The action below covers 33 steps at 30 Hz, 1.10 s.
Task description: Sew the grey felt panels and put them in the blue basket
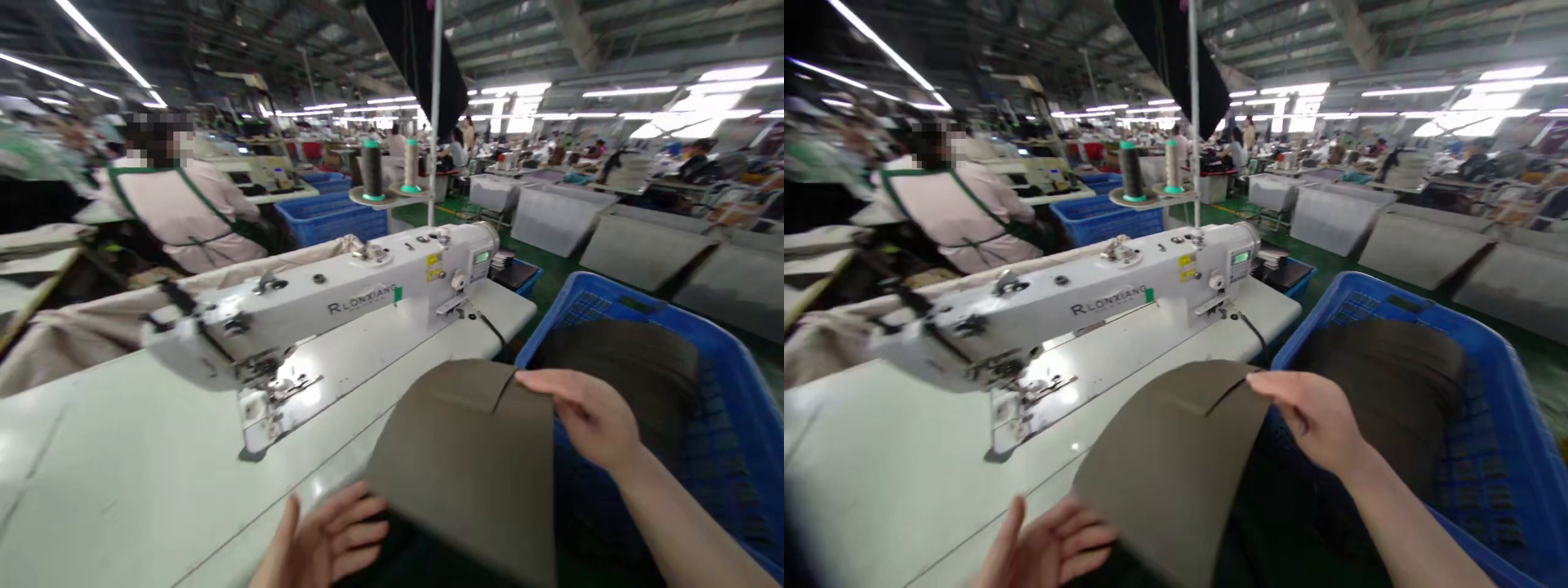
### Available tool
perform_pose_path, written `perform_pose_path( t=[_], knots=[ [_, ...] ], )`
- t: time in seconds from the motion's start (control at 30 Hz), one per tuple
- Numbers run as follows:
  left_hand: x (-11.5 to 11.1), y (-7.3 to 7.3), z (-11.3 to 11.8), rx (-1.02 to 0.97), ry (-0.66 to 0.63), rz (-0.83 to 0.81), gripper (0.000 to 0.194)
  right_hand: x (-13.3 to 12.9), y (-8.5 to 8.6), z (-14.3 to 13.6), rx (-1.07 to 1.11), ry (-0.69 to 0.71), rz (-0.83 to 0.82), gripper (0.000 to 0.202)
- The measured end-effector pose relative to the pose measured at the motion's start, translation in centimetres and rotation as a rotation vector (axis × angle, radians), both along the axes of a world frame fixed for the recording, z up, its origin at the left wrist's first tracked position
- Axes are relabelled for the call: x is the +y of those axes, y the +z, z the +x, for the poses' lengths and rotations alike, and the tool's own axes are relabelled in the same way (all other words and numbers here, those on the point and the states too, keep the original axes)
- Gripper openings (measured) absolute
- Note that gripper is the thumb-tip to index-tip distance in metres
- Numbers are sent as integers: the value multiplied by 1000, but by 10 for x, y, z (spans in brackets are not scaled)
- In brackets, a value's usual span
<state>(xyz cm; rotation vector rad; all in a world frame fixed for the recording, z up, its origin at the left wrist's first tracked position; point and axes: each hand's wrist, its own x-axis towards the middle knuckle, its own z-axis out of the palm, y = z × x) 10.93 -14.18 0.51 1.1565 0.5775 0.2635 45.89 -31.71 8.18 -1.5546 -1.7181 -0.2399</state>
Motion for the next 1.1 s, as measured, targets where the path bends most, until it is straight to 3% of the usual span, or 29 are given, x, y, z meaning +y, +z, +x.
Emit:
perform_pose_path(
  t=[0.07, 0.1, 0.17, 0.23, 0.3, 0.37, 0.47, 0.5, 0.57, 0.63, 0.7, 0.9, 1.1],
  knots=[
    [2, 0, 1, -62, 73, -192, 83, 39, -8, -51, 81, 357, -45, 36],
    [6, 0, -1, -126, 110, -306, 82, 57, -16, -75, 117, 515, -72, 35],
    [19, 3, -14, -185, 230, -375, 66, 88, -34, -115, 177, 748, -143, 34],
    [32, 5, -42, -128, 380, -270, 63, 113, -54, -145, 196, 884, -241, 35],
    [40, 4, -80, 11, 510, -54, 71, 134, -73, -167, 157, 944, -358, 36],
    [42, 0, -117, 232, 635, 264, 73, 155, -87, -182, 98, 952, -462, 38],
    [40, -9, -154, 669, 790, 902, 66, 190, -94, -200, 17, 852, -527, 46],
    [40, -11, -160, 776, 746, 1096, 61, 203, -92, -206, -6, 782, -525, 50],
    [41, -15, -165, 846, 471, 1345, 60, 231, -88, -218, -65, 633, -505, 56],
    [45, -15, -165, 831, 175, 1409, 64, 258, -84, -229, -139, 519, -496, 58],
    [52, -13, -163, 856, 70, 1414, 60, 277, -84, -236, -215, 456, -509, 59],
    [80, -4, -153, 943, 137, 1451, 60, 285, -98, -223, -258, 398, -502, 56],
    [121, -3, -122, 712, 60, 1438, 63, 280, -104, -216, -204, 365, -501, 56]
  ],
)
